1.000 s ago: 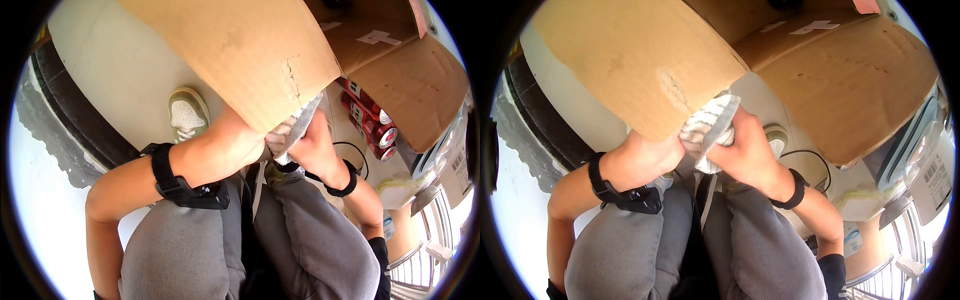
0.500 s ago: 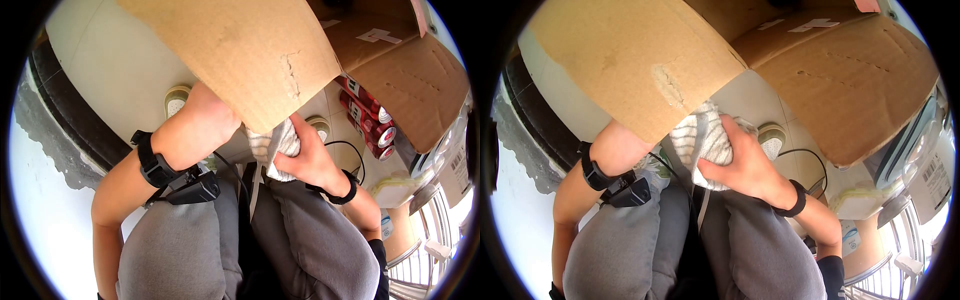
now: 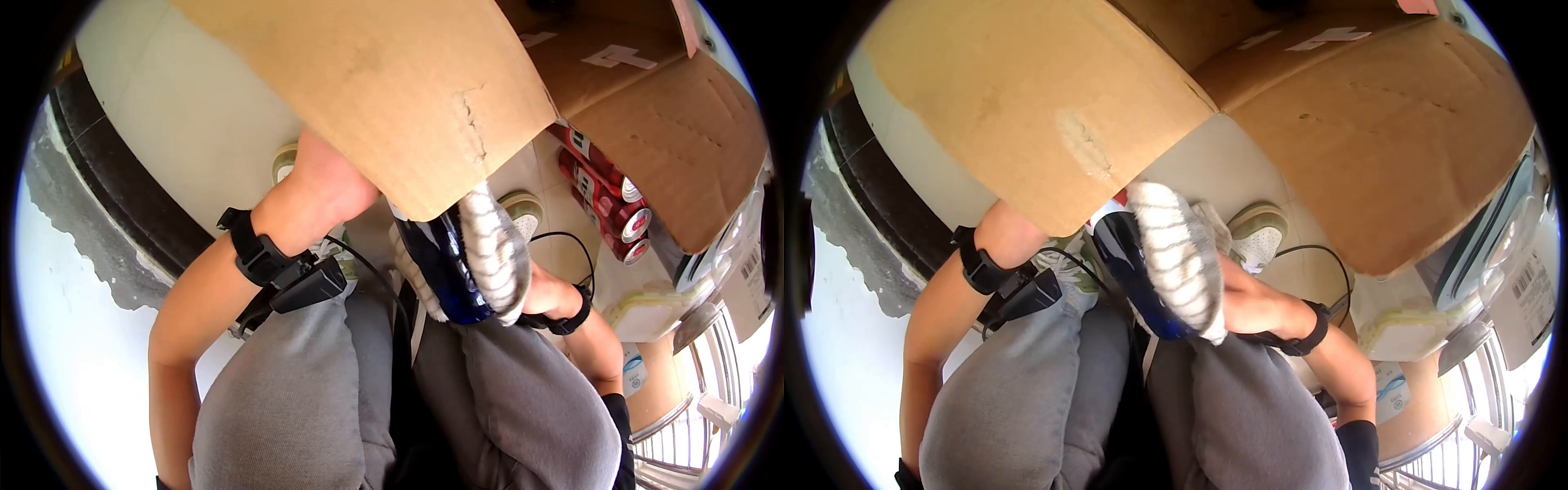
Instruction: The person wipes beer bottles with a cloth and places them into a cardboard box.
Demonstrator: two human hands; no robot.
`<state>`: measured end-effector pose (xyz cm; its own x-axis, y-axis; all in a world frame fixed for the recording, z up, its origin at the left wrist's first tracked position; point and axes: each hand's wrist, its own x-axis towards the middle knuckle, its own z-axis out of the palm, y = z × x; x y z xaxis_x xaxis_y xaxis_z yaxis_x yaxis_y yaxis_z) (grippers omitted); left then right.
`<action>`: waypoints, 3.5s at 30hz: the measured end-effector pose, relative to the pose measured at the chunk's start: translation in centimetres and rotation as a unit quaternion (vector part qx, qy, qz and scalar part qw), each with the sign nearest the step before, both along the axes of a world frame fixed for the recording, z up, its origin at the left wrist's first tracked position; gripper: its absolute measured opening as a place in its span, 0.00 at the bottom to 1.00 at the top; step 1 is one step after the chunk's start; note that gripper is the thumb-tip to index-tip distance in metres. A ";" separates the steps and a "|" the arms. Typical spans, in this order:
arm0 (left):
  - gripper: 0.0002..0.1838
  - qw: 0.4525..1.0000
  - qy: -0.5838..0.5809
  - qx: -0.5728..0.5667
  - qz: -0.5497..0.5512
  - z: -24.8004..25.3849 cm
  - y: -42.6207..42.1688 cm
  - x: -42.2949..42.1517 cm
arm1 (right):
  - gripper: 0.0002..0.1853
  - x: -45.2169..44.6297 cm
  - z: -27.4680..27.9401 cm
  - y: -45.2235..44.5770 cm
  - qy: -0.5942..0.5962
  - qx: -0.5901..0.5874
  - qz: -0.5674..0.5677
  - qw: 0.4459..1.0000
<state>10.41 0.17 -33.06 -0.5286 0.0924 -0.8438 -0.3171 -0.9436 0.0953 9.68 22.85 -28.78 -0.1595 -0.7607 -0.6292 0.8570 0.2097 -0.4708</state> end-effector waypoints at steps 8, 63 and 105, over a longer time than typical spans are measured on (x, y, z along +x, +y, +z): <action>0.20 0.992 0.005 -0.089 -0.087 2.2 0.6 -0.5 | 0.43 1.0 -0.6 2.0 -0.035 -0.004 -0.032 0.999; 0.25 0.989 0.139 0.038 -0.015 -2.4 -4.4 3.3 | 0.19 -1.3 1.2 -2.9 -0.013 -0.029 0.019 0.999; 0.25 0.994 0.102 0.026 -0.031 -5.3 -5.2 1.8 | 0.44 0.7 0.1 -2.6 0.574 0.025 0.001 0.819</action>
<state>12.21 -5.00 -38.34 -0.6805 0.1711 -0.7125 -0.3538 -0.9282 0.1150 10.37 20.23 -28.65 -0.6669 -0.7390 -0.0958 -0.1440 0.2540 -0.9564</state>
